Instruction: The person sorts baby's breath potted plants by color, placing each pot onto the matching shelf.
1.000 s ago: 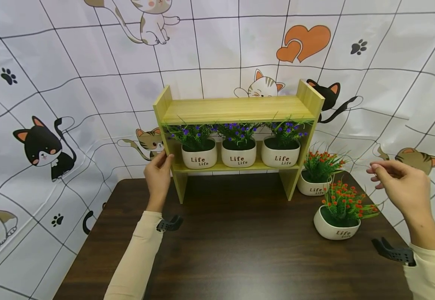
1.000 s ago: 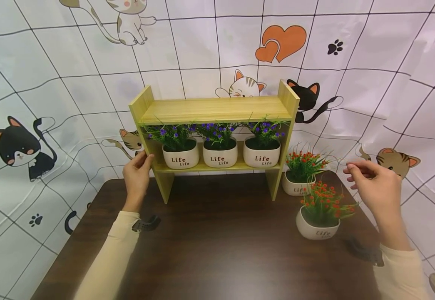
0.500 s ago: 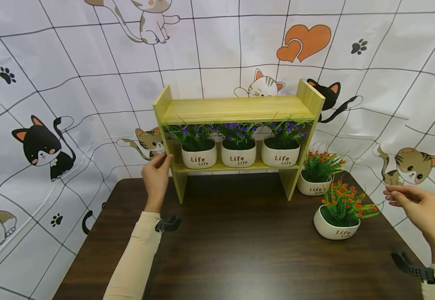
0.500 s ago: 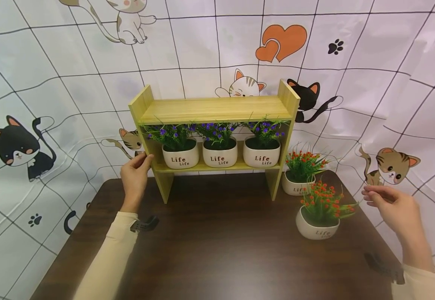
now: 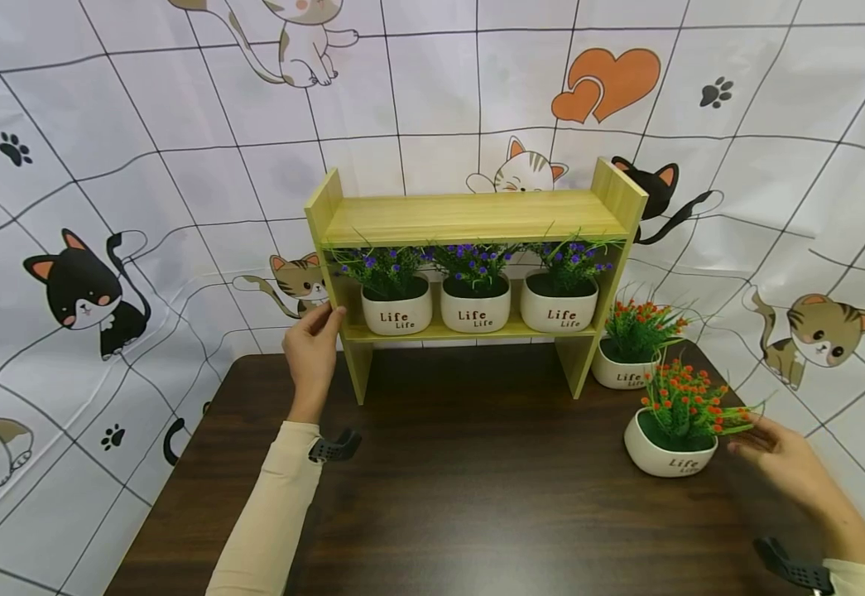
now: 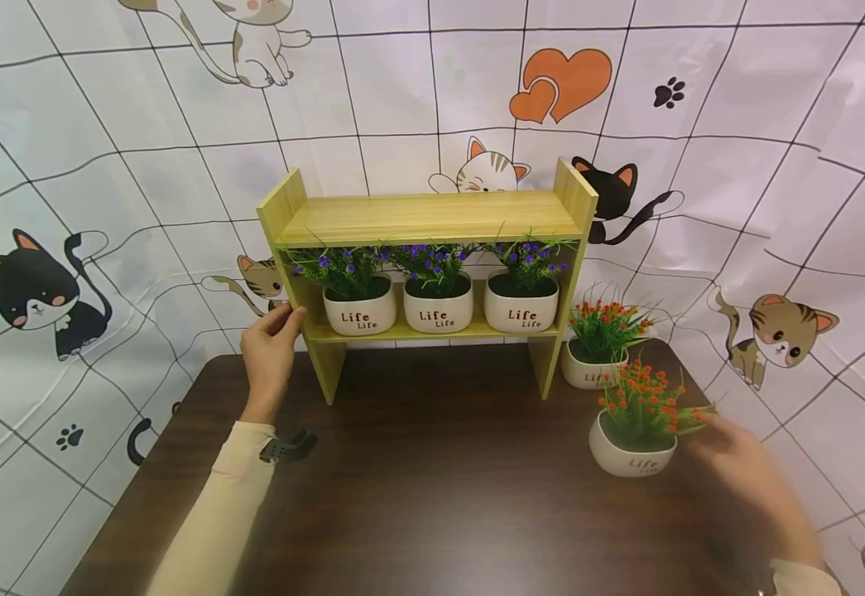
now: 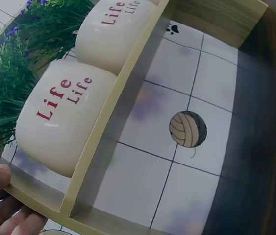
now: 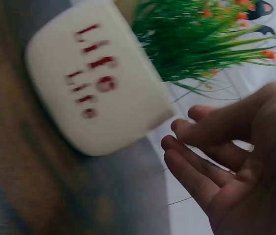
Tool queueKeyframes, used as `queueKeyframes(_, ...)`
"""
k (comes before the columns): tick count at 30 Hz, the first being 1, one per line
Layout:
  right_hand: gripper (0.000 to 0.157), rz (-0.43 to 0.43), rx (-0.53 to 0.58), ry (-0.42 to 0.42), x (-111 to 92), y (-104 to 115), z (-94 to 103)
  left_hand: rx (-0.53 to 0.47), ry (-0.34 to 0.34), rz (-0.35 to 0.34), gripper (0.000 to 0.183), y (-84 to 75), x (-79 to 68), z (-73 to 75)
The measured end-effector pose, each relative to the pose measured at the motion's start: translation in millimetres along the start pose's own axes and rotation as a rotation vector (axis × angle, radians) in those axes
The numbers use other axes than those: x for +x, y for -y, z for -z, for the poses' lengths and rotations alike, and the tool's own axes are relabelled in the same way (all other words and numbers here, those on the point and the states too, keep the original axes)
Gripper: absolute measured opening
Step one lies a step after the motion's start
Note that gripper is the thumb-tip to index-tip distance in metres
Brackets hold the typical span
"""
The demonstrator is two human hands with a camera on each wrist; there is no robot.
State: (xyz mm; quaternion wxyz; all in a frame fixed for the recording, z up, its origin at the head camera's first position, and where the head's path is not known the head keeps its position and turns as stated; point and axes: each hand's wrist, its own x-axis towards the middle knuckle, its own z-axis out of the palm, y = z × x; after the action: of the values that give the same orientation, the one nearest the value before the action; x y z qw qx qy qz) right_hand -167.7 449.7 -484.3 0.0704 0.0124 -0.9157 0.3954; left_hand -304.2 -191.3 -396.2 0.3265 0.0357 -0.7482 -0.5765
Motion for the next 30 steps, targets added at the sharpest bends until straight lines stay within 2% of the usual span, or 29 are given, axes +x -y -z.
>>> queueKeyframes(7, 0.086, -0.043, 0.009, 0.175, -0.3, 0.0, -18.5, -0.002, 0.003, -0.008, 0.031, -0.5, -0.6, -0.2)
queueKeyframes(12, 0.104, -0.065, 0.024, 0.223, 2.2, 0.5, -27.9, -0.011, -0.003, -0.005, 0.031, 0.4, -1.1, 1.1)
queueKeyframes(14, 0.107, -0.067, 0.038, 0.228, 3.0, -0.3, -32.0, -0.015, -0.002, -0.004, 0.031, 0.4, -1.4, 1.4)
queueKeyframes(23, 0.101, -0.061, -0.040, 0.196, 5.9, 0.7, -42.6, -0.027, -0.003, -0.004, 0.030, 1.5, -2.1, -1.0)
queueKeyframes(30, 0.107, -0.045, 0.003, 0.169, 6.6, 4.6, -43.3, -0.039, -0.010, -0.014, 0.031, 3.6, -2.2, -2.1)
